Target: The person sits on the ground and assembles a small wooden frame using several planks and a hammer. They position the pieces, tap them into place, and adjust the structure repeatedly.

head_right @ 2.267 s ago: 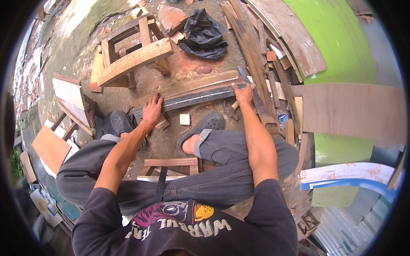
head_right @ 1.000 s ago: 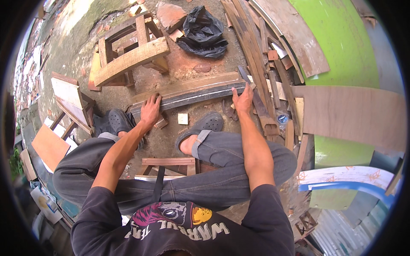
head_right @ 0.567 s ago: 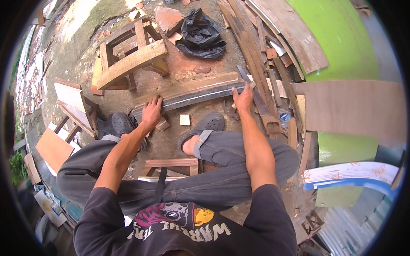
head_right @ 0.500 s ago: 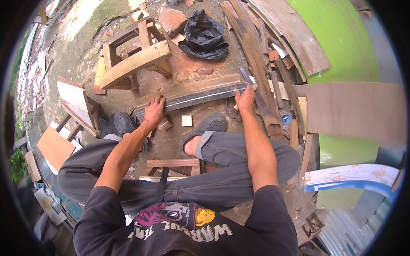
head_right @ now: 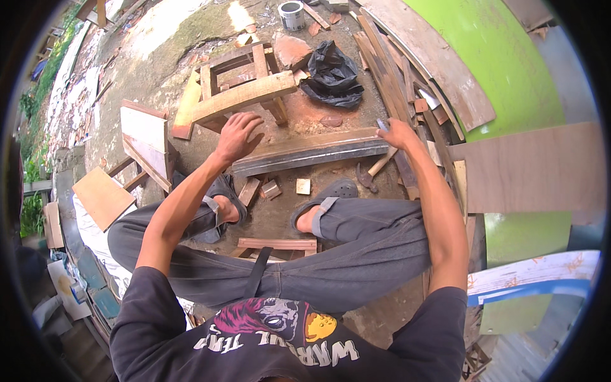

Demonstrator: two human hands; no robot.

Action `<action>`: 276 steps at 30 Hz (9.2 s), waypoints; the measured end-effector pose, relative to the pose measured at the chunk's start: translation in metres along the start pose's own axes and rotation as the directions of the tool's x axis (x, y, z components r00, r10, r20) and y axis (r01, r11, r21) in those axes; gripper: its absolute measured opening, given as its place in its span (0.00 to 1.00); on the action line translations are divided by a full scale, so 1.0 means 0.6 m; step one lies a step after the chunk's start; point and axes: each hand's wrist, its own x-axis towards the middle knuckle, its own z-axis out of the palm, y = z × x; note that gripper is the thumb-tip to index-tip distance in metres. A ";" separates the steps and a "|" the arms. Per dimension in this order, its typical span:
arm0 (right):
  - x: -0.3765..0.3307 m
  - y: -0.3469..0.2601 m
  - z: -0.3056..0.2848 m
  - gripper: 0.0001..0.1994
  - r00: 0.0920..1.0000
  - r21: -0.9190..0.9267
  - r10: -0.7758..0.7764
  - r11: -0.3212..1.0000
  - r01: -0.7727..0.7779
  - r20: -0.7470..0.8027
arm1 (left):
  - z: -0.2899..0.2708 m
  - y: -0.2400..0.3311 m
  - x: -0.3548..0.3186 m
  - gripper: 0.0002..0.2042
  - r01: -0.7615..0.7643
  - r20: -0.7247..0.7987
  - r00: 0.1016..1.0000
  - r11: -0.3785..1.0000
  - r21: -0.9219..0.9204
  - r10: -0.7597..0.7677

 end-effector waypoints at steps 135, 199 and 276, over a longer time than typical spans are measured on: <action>0.183 -0.415 0.040 0.20 0.853 0.880 -0.224 0.184 -0.438 0.472 | -0.121 -0.242 -0.072 0.17 0.805 0.578 0.156 -0.235 -0.544 -0.801; 0.193 -0.411 0.049 0.19 0.873 0.913 -0.276 0.190 -0.361 0.402 | -0.104 -0.202 -0.066 0.37 0.696 0.623 0.031 -0.430 -0.575 -0.782; 0.175 -0.423 0.060 0.22 0.951 0.919 -0.068 0.285 -0.272 0.302 | -0.090 -0.201 -0.075 0.32 0.740 0.485 0.029 -0.307 -0.598 -0.874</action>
